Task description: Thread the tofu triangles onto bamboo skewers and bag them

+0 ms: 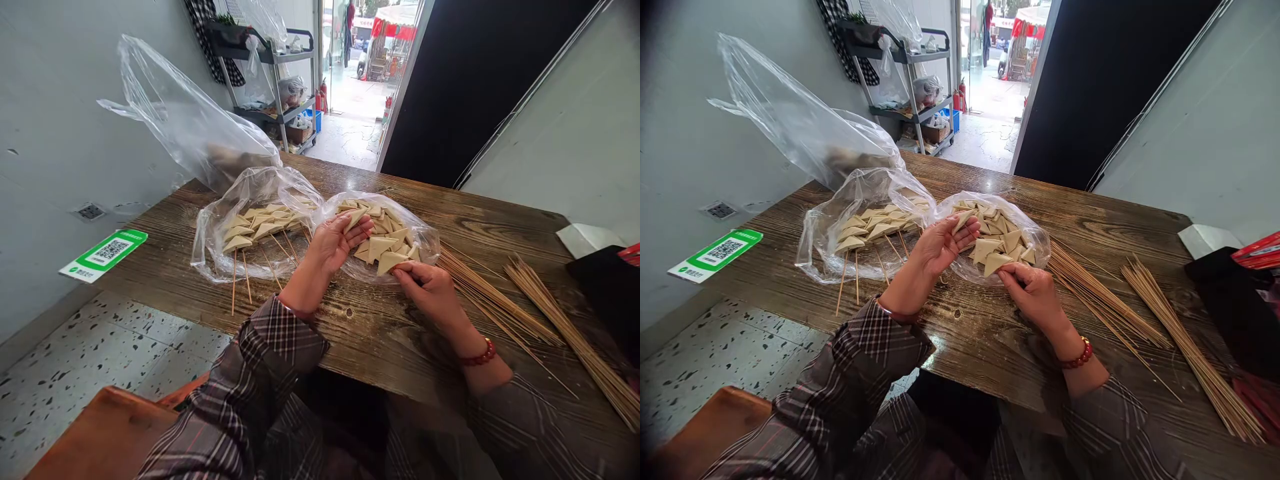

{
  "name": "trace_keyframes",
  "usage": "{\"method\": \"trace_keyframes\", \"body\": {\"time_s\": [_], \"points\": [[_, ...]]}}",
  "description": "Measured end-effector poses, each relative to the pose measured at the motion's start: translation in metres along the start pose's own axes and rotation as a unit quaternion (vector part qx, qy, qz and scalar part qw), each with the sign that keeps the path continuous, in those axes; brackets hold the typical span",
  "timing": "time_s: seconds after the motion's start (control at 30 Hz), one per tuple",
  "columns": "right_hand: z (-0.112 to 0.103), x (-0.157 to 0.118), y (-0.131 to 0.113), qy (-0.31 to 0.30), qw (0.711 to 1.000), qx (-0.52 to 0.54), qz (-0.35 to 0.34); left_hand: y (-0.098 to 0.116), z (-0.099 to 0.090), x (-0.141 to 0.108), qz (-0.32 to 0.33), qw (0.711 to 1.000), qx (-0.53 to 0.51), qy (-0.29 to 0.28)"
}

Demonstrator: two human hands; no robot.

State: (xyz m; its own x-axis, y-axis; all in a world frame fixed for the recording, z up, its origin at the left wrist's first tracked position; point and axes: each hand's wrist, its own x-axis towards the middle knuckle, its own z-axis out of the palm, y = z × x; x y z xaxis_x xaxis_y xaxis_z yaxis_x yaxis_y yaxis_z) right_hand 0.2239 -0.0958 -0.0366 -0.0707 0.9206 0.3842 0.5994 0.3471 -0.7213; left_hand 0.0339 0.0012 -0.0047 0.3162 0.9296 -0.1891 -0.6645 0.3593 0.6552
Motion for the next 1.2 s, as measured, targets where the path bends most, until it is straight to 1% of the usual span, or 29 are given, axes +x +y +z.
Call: {"method": "trace_keyframes", "body": {"time_s": [0.4,0.6,0.73,0.9,1.2], "points": [[0.001,0.0,0.001,0.003,1.0,0.004,0.003,0.0,0.0,-0.002,0.009,1.0,0.009,-0.019],[0.001,0.0,0.001,-0.004,1.0,0.003,0.013,-0.001,-0.001,-0.002,0.013,1.0,0.017,-0.006],[0.001,-0.001,0.002,-0.004,1.0,0.004,0.022,-0.002,0.0,-0.002,0.035,0.998,0.046,0.003],[0.001,0.0,0.001,0.004,1.0,-0.004,0.025,-0.004,0.003,-0.002,0.071,0.994,0.088,-0.001],[0.003,0.0,-0.005,0.019,0.999,-0.023,0.012,-0.01,0.006,-0.003,0.097,0.99,0.103,-0.002]]}}
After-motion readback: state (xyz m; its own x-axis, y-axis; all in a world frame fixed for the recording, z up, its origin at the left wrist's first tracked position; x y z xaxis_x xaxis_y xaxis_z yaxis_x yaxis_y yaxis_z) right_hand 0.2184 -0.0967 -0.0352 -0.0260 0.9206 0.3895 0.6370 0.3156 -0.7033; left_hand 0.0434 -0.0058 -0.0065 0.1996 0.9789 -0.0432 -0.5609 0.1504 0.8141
